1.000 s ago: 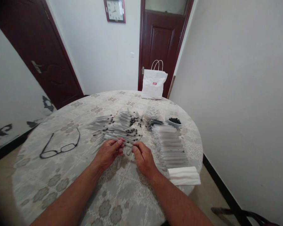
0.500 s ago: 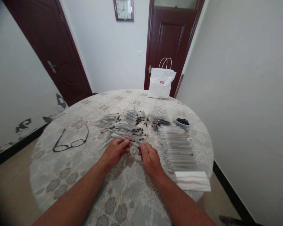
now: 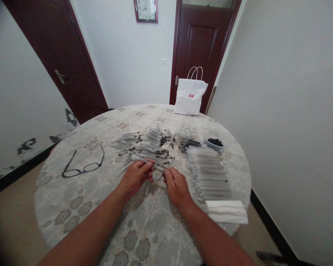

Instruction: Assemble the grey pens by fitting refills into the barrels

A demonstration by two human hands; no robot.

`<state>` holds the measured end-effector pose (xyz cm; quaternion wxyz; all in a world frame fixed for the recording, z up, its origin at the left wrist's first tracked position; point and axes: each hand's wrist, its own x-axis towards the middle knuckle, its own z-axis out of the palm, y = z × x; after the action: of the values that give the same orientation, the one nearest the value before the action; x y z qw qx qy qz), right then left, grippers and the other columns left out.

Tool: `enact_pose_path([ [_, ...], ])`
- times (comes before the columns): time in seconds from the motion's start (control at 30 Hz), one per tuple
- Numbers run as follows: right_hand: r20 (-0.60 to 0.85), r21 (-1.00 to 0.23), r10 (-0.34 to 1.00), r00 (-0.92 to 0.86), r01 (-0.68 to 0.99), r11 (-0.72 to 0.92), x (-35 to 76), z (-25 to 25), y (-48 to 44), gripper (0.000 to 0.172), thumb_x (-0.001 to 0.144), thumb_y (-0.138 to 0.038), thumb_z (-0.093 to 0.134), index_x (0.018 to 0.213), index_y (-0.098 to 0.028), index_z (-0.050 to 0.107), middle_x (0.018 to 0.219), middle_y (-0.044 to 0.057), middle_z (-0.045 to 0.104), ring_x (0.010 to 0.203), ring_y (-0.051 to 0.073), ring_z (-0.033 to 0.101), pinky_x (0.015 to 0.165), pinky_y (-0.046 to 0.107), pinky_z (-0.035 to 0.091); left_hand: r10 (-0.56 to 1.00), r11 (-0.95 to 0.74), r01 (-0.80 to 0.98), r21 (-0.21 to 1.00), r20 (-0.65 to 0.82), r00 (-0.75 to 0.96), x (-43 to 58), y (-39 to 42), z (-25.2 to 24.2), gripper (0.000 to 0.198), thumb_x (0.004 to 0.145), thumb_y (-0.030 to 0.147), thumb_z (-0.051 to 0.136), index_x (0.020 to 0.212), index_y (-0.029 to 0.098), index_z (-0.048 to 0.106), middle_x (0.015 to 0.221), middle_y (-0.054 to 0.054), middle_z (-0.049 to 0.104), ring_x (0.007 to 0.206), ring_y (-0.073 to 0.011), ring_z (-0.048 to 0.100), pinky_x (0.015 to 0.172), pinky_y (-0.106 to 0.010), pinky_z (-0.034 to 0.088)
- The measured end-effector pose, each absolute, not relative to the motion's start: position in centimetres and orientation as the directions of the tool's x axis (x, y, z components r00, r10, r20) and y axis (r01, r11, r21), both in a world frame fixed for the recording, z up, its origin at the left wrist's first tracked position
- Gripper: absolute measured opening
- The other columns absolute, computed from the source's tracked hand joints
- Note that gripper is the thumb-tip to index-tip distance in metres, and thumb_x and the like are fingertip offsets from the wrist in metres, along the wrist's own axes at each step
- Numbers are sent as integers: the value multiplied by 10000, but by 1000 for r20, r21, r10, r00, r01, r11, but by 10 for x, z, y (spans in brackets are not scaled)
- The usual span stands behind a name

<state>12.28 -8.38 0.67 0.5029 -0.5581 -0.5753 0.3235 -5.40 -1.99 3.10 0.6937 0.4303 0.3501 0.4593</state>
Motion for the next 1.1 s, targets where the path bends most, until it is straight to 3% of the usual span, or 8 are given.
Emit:
enact_pose_path([
  [0.1,285,-918,944,168,329,219,122,7,-83,288,946,-476,582,1029,-207,647,875,39,683,773,191,613,708,287,479,942,210,-347,914,-94,321,-55,-18,29,412,757,445,841,993,126,731,777,-13,655,603,-109,595,560,-252,539],
  [0.2,255,-948,955,150,234,216,122,7,-83,377,962,-499,553,1204,-213,598,896,28,672,653,155,562,611,268,456,942,217,-348,912,-102,320,-55,-17,27,409,757,442,841,1002,134,730,777,-9,659,603,-109,599,560,-249,538],
  [0.37,168,-960,978,126,247,133,122,9,-85,424,1007,-549,454,900,-189,650,734,21,622,611,154,531,546,260,403,939,214,-326,921,-101,330,-53,-19,30,409,764,444,834,1003,129,729,760,-11,657,583,-109,597,549,-250,538],
  [0.47,215,-955,960,179,245,168,122,9,-84,333,940,-517,600,1006,-196,663,816,20,655,655,152,548,584,255,422,942,219,-334,917,-109,318,-53,-19,31,421,760,444,838,1011,124,728,768,-15,658,586,-106,598,552,-246,542],
  [0.57,198,-976,964,177,129,176,121,8,-83,405,950,-522,583,1213,-215,605,885,15,670,604,133,532,549,248,419,941,224,-335,915,-114,319,-54,-20,30,425,756,449,840,1009,125,729,768,-15,659,590,-106,601,549,-242,541],
  [0.73,166,-967,976,143,218,132,122,7,-82,388,1004,-524,488,879,-193,647,645,-13,585,543,134,518,526,255,397,942,210,-310,927,-106,319,-53,-20,29,436,757,467,835,1006,124,731,770,-16,663,590,-107,601,548,-245,540],
  [0.93,224,-966,944,243,186,182,123,6,-82,272,897,-433,677,1026,-195,654,760,-3,639,633,149,575,598,267,458,967,195,-345,918,-120,227,-52,-17,29,433,760,491,828,965,127,716,769,-21,677,628,-122,635,570,-241,556],
  [1.1,247,-963,951,189,157,218,122,7,-84,231,904,-387,667,1035,-198,642,806,2,652,643,142,564,609,262,461,961,224,-502,835,-104,256,-50,-17,31,374,795,454,815,929,155,635,726,-14,684,746,-195,739,769,-365,626],
])
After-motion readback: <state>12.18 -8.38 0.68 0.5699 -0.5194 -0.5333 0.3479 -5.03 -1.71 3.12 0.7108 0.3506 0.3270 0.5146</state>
